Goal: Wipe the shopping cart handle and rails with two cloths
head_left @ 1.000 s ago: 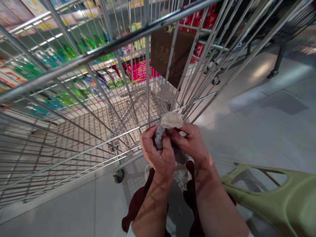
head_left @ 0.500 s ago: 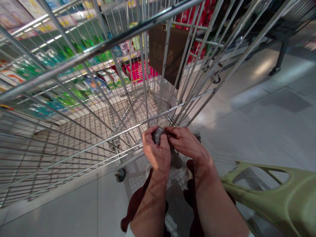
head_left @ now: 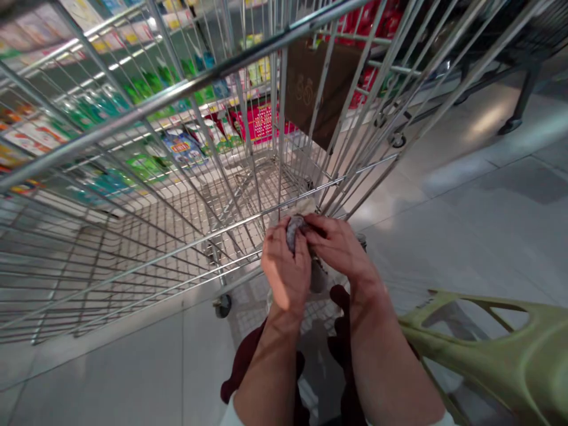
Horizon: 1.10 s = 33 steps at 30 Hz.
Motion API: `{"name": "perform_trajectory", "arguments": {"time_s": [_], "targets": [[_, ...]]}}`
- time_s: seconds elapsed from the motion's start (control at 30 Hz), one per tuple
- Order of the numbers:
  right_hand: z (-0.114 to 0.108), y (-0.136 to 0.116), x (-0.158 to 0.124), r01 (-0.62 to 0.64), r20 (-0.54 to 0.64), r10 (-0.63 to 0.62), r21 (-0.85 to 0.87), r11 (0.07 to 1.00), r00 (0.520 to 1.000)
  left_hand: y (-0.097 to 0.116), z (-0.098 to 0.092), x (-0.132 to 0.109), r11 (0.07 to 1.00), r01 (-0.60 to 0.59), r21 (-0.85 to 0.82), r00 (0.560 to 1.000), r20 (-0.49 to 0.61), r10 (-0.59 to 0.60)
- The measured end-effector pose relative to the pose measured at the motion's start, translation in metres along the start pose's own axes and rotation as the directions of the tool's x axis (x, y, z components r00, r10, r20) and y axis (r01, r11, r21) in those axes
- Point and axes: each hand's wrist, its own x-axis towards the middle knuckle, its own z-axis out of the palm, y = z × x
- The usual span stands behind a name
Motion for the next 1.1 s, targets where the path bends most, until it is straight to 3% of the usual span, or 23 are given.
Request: {"name": "perform_trajectory", "arguments": {"time_s": [0.1,0.2,0.3,0.4,0.47,0.53,0.63,0.7,0.83,0.93,1.03,1.1], "targets": [[-0.001,0.003,0.001,-0.033,0.174,0.057,-0.139,0.99,0.983,-0.013,-0.002,0.002,0.99,-0.002,0.144,0.983,0.182,-0.025],[0.002,0.004,0.001,-0.036,0.233,0.076,-0.171,0.985,0.97,-0.015,-0.006,0.001,0.975,0.051,0.215,0.951,0.289,-0.113],[0.003,0.001,0.001,-0.076,0.203,0.122,-0.224,0.972,0.971,-0.009,-0.012,-0.001,0.972,0.139,0.187,0.946,0.266,-0.186],[-0.002,-0.003,0.0,-0.103,0.15,0.135,-0.201,0.974,0.979,-0.003,-0.02,-0.002,0.965,0.259,0.04,0.944,0.201,-0.261],[-0.006,-0.008,-0.001,-0.075,0.082,0.08,-0.054,0.996,0.993,-0.001,-0.027,-0.002,0.943,0.296,-0.149,0.952,0.12,-0.28],[-0.005,-0.013,-0.002,0.003,-0.051,0.003,0.129,0.992,0.999,0.001,-0.032,-0.001,0.915,0.241,-0.325,0.956,-0.085,-0.282],[0.004,-0.018,-0.004,0.139,-0.215,-0.078,0.286,0.948,0.974,0.004,-0.035,0.001,0.927,0.069,-0.368,0.859,-0.451,-0.243],[0.011,-0.018,-0.004,0.164,-0.215,-0.094,0.334,0.928,0.972,0.006,-0.032,0.0,0.944,0.016,-0.33,0.838,-0.511,-0.193],[0.016,-0.011,-0.002,0.146,-0.174,-0.096,0.304,0.941,0.98,0.01,-0.021,-0.005,0.958,-0.015,-0.286,0.934,-0.346,-0.089],[0.012,-0.008,0.002,0.136,-0.138,-0.117,0.144,0.98,0.984,0.009,-0.016,-0.007,0.976,-0.015,-0.219,0.967,-0.25,-0.041],[0.01,-0.006,0.004,0.081,0.04,-0.079,-0.059,0.995,0.996,-0.001,-0.016,-0.005,0.992,0.064,-0.105,0.988,-0.135,-0.078],[0.013,-0.002,0.002,0.054,0.177,-0.03,-0.134,0.99,0.984,-0.011,-0.017,-0.003,0.995,0.103,0.012,0.995,0.01,-0.103]]}}
